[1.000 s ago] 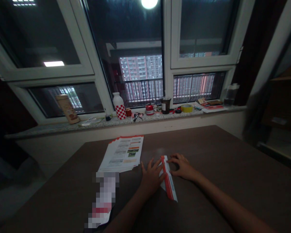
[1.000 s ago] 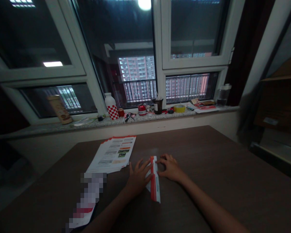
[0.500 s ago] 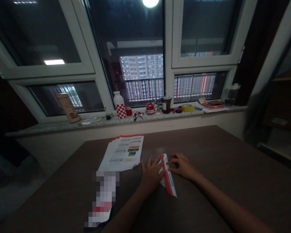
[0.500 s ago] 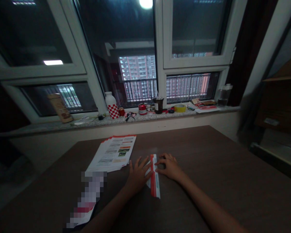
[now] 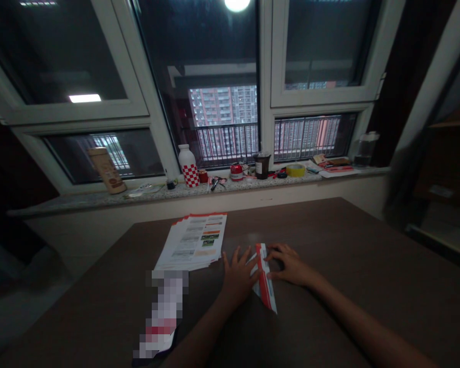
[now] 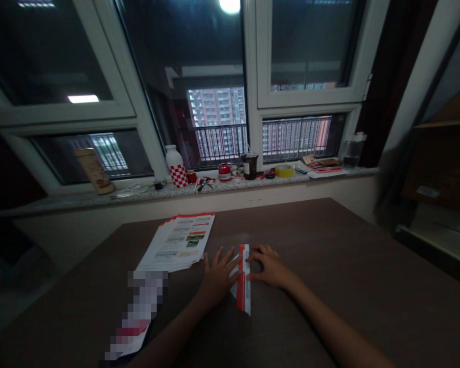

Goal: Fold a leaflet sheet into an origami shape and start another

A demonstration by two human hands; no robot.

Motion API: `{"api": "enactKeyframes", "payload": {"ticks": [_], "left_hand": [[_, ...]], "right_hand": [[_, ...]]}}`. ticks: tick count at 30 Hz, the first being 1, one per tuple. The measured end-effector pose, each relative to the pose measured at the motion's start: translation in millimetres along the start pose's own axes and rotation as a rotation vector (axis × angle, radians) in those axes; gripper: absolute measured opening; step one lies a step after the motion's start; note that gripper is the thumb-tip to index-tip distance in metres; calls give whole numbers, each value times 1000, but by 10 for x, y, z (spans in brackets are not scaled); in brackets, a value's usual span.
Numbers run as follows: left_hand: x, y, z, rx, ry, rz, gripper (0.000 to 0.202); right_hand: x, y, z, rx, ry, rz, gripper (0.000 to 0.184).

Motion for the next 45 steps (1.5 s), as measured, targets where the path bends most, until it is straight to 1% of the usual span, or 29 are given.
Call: {"api": "enactKeyframes", "payload": {"ticks": [4,7,9,11,14,24,30,38,45], "left_hand": [[0,10,-76,-53,22,-17,43],[0,15,-139,-116,26,-30,35],[0,12,-150,-152,0,-42,31],[-1,8,-144,-174,-33,-52,31],[-2,7,-150,-175,-41,-58,32],[-37,24,-186,-168,-10,-45,31],[-40,25,-178,-170,-14,-44,32],[-36,18,-169,-183,-10,-50,31],[-35,17,-181,-161,-19,-55,32]], "right_hand": [[31,15,14,-43,79,39,39],[85,18,8,-83,129,68,34],[119,25,15,-105,124,88,31],[139,39,29,-126,102,109,29],[143,60,43,-144,81,121,29],[90,44,43,-88,5,73,47],[53,-15,20,-68,-33,50,60],[23,-71,8,-46,-75,27,71],[-9,-82,41,-40,-110,19,85]]}}
Point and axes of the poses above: each hand's wrist, its own x-axis towards the middle knuckle, its own z-axis out of the palm, y = z × x, the point moved 6 cm from there along x, towards the middle knuckle, and after that the axes turned 11 degrees about -z, right-handed, at the moved point
